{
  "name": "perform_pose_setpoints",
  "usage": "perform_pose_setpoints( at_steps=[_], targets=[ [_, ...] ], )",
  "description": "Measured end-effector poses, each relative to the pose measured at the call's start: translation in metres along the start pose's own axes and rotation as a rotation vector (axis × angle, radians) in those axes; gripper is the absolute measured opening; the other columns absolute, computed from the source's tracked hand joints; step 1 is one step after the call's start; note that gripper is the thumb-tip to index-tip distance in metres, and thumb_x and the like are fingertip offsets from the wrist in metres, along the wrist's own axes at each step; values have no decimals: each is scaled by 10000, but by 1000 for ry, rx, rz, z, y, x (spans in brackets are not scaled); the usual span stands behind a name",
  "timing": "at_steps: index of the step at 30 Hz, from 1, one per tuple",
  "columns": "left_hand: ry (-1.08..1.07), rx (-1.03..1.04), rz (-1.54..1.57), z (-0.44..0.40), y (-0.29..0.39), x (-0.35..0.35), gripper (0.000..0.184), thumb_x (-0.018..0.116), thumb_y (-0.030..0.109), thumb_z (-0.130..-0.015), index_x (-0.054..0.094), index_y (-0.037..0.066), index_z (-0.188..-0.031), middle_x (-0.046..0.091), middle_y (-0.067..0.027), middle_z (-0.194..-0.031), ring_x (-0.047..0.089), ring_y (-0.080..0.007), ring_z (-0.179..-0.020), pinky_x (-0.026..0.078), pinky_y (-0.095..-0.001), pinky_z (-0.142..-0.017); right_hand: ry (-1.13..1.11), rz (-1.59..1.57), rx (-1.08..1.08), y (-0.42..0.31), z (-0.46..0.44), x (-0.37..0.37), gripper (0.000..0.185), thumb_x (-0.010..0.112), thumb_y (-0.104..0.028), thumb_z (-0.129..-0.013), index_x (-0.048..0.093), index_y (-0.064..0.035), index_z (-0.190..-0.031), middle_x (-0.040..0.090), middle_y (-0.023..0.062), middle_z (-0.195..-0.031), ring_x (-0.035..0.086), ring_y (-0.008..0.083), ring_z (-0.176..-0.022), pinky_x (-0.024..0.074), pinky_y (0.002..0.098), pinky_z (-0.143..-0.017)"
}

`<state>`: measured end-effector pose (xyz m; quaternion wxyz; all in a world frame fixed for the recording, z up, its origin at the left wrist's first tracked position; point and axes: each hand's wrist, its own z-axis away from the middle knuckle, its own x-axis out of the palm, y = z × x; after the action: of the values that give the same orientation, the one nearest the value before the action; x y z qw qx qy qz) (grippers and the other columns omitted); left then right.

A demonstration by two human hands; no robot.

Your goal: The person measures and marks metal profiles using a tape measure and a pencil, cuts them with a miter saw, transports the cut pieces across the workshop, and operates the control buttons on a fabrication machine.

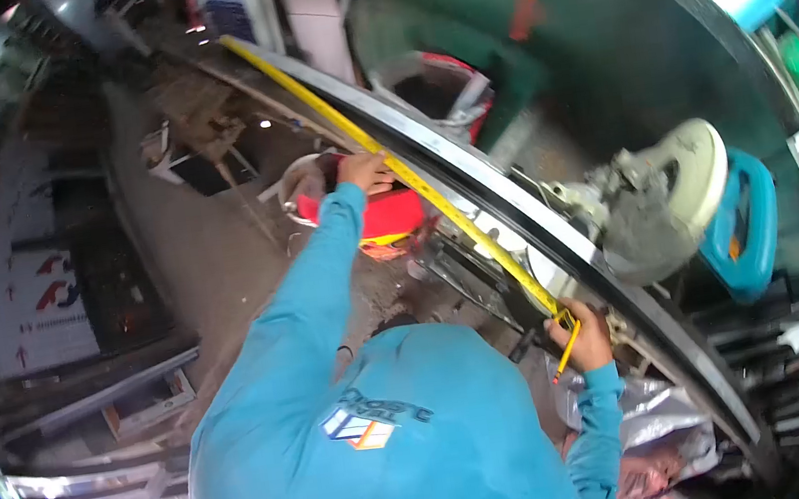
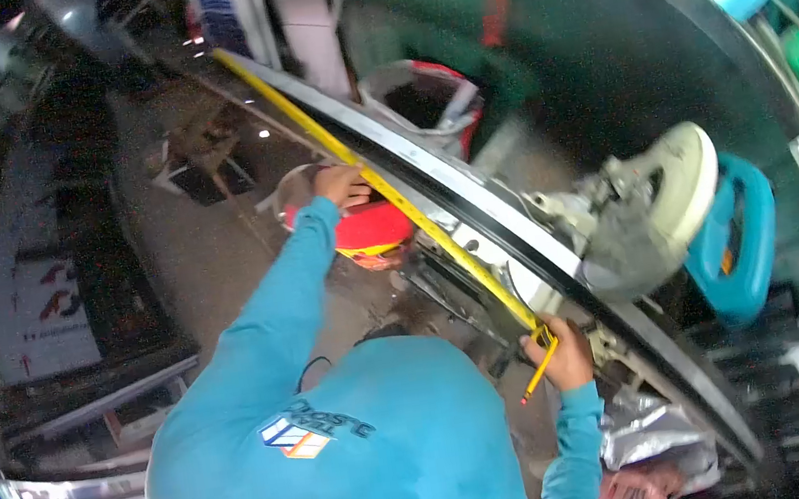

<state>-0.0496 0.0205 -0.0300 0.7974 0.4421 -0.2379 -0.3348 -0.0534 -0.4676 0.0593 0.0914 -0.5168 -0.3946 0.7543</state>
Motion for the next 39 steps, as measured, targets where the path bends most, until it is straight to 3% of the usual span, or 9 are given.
perform_pose_setpoints(
  at_steps=[4,9,11,13,17,20,28,37,39],
  targets=[
    [-124,-13,-365,19,8,10,308,539,323,-935,648,55,-1040,709,-114,-892,687,-220,-694,563,-311,-588,-9,172,58,19,12,-34,620,720,-435,-711,603,-56,-1188,637,213,-1081,627,364,-965,506,414,-834],
    [-162,720,-824,33,-17,65,271,656,258,-872,669,15,-993,688,-84,-757,631,-126,-658,505,-278,-598,121,301,102,83,36,-104,606,818,-249,-635,601,-3,-1144,648,235,-1039,628,383,-978,504,407,-828],
    [-250,635,-705,57,-10,105,262,715,207,-798,665,35,-990,682,-88,-828,640,-182,-789,495,-335,-715,106,22,187,122,41,-128,547,779,-266,-657,612,-7,-1108,655,198,-939,651,276,-869,506,363,-796],
    [-289,1345,-1002,73,0,138,328,766,187,-703,665,80,-997,655,-85,-957,597,-262,-940,458,-386,-835,186,239,129,148,48,-146,528,768,-257,-648,612,-10,-1088,661,183,-890,653,273,-818,505,368,-759],
    [-368,1108,-1283,82,-6,184,534,803,268,-641,625,182,-1137,541,-50,-1203,449,-285,-1181,274,-609,-1033,144,176,297,148,54,-177,460,734,-186,-676,602,9,-1071,631,114,-756,608,182,-700,488,334,-669],
    [-356,1067,-1504,93,-5,209,565,807,288,-656,609,215,-1180,516,-41,-1224,436,-276,-1196,194,-682,-1052,131,356,236,161,54,-196,470,742,-185,-669,612,3,-1080,664,176,-827,660,310,-778,498,380,-712],
    [-292,1051,-1777,99,10,220,520,771,381,-700,605,247,-1174,576,20,-1131,477,-260,-1166,201,-677,-1050,167,328,215,193,49,-202,447,798,-250,-629,648,-34,-991,671,189,-885,631,392,-836,494,410,-727],
    [-188,988,-1861,60,43,130,540,775,379,-676,613,258,-1177,593,32,-1141,487,-253,-1164,226,-654,-1052,-38,260,241,183,38,-203,519,756,-186,-651,619,4,-1114,669,175,-925,643,265,-834,487,349,-776],
    [-109,901,-1884,45,56,101,562,783,343,-667,608,254,-1194,593,35,-1164,486,-256,-1172,232,-647,-1057,-10,289,225,194,39,-201,502,761,-274,-618,645,-26,-1039,672,192,-876,643,372,-809,497,408,-731]
  ],
)
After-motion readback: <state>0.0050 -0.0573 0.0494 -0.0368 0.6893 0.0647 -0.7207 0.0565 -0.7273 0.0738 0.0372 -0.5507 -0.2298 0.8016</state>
